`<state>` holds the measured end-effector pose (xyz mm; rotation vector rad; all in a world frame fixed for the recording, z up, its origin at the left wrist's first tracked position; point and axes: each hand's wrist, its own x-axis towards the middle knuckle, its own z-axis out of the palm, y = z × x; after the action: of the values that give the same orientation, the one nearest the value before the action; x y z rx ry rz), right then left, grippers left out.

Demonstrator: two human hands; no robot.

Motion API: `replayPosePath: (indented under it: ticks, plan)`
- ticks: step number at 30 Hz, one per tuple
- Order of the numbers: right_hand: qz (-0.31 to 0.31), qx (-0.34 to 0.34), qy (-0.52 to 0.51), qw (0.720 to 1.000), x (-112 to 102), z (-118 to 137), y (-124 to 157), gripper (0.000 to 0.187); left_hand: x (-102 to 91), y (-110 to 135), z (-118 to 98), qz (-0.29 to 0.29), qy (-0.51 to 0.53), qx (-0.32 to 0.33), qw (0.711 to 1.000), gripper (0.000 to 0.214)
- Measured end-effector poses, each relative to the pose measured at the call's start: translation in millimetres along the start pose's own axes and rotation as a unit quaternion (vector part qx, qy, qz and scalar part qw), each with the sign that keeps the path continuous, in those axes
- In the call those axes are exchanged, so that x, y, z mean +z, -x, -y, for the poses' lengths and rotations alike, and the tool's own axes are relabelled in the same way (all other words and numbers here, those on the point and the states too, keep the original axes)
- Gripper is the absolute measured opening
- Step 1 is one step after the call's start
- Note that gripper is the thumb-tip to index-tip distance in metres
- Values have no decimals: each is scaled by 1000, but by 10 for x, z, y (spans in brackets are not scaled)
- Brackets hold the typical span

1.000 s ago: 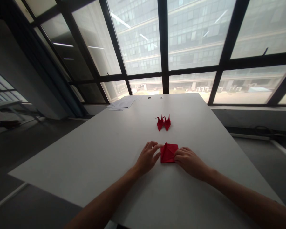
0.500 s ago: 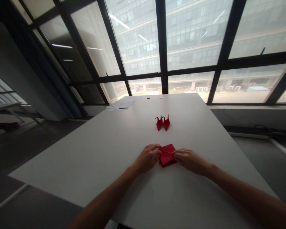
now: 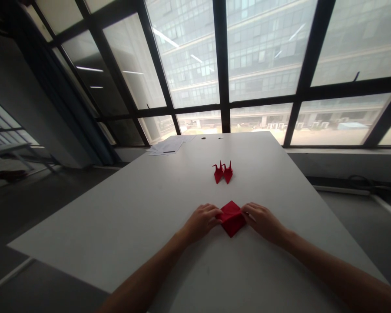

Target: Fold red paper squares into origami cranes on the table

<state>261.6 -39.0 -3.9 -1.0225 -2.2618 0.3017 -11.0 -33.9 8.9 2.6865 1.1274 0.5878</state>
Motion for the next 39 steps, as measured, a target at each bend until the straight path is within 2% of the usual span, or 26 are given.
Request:
replayPosePath:
  ticks: [7,14,20,25,31,34,37,39]
  plan:
    - [-31,35,-7,999,47,-38,19,18,3,10,-19,-4,-13,4,1000,23]
    - [-27,55,-17,998,56,-7,20,19,83,-2,-24,-23,-27,-2,999,11]
    - [-7,50,3,999,10,70,12,13,116,-11,-52,-37,5,-1,999,13]
    - [10,39,10,999,4,92,12,13,98,-24,-110,-42,-12,-31,999,10]
    - [-9,76,30,997,44,108,12,14,60,-40,-205,-45,-37,-61,996,11]
    - [-9,89,37,995,60,120,2,14,41,-43,-245,-51,-16,-84,995,8]
    - [-10,101,28,994,63,129,-5,14,29,-46,-266,-60,12,-98,993,22]
    - [-10,105,22,994,62,137,-7,13,23,-50,-271,-56,18,-97,994,16]
